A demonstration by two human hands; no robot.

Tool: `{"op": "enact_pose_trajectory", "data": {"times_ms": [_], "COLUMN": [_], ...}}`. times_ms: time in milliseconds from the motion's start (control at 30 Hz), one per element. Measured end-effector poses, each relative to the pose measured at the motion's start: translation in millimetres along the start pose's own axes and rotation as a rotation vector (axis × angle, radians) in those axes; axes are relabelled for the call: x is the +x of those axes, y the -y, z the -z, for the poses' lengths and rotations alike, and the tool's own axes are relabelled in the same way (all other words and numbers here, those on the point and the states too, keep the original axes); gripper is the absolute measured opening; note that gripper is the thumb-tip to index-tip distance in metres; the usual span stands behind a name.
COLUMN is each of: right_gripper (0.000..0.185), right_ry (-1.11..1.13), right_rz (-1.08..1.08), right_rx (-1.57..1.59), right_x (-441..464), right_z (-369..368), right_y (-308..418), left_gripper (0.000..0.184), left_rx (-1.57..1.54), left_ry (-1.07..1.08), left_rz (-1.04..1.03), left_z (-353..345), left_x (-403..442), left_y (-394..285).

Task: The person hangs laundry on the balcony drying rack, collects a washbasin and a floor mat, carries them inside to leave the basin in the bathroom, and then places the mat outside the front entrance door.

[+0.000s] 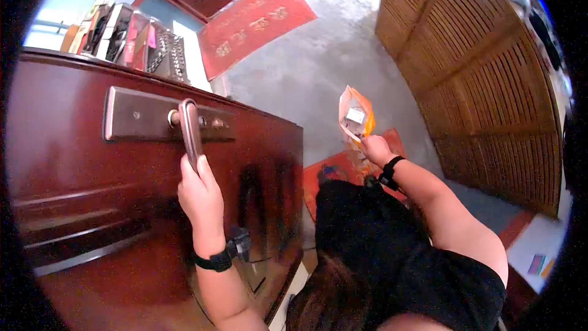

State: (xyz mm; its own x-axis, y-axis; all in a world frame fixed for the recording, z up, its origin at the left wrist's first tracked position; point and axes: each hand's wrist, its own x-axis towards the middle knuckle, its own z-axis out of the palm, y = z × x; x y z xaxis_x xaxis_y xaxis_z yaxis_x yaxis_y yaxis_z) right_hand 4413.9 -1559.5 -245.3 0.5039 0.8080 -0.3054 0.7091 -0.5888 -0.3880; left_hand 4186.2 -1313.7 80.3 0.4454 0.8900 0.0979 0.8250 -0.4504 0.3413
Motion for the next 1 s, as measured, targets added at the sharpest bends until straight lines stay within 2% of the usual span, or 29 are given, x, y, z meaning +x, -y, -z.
{"op": "enact_pose_trajectory", "data": {"times_ms": [233,300,367,500,567,700,767,800,833,900,967,1000], "right_gripper": [0.016,0.015,0.013,0.013,0.011,0.012,0.013,0.013,0.013,0.014,0.015,0.016], "right_ry": [-0.019,0.003,-0.053,0.033,0.109,0.116,0.141,0.156,0.165,0.178,0.198,0.208], "right_rz": [0.187,0.234,0.276,0.352,0.296,0.260,0.318,0.337,0.367,0.377,0.441,0.431], "right_rx": [-0.117,-0.155,-0.181,-0.198,-0.328,-0.338,-0.344,-0.336,-0.339,-0.346,-0.349,-0.344], "right_x": [129.6,170.0,195.2,276.8,313.3,399.1,436.1,453.4,477.8,526.8,569.4,586.2], "right_z": [9.9,8.5,4.0,-1.2,-0.8,-18.7,-21.1,-24.6,-30.7,-55.5,-73.7,-74.9], "right_y": [-8.7,7.2,34.6,75.0,104.4,152.8,180.7,196.5,210.0,238.5,269.5,287.9], "left_gripper": [0.029,0.027,0.026,0.024,0.024,0.023,0.022,0.024,0.031,0.037,0.042,0.043], "left_rx": [0.031,0.078,0.072,0.028,-0.042,-0.001,-0.196,-0.109,0.040,0.013,0.045,-0.025], "left_ry": [-0.065,-0.152,-0.146,-0.155,-0.112,-0.156,-0.125,-0.158,-0.184,-0.122,-0.127,-0.224], "left_rz": [0.069,0.010,0.045,0.138,0.200,0.259,0.493,0.531,0.315,0.251,0.270,0.388], "left_z": [-20.8,-28.1,-19.1,-16.2,-9.7,-4.6,-2.4,-3.7,-8.5,5.3,5.3,-0.1], "left_x": [9.2,14.4,13.4,28.7,35.4,47.4,44.6,34.6,26.1,39.7,54.6,40.1], "left_y": [14.0,32.4,48.0,65.3,74.5,101.8,99.9,107.1,125.1,117.3,112.6,115.9]}}
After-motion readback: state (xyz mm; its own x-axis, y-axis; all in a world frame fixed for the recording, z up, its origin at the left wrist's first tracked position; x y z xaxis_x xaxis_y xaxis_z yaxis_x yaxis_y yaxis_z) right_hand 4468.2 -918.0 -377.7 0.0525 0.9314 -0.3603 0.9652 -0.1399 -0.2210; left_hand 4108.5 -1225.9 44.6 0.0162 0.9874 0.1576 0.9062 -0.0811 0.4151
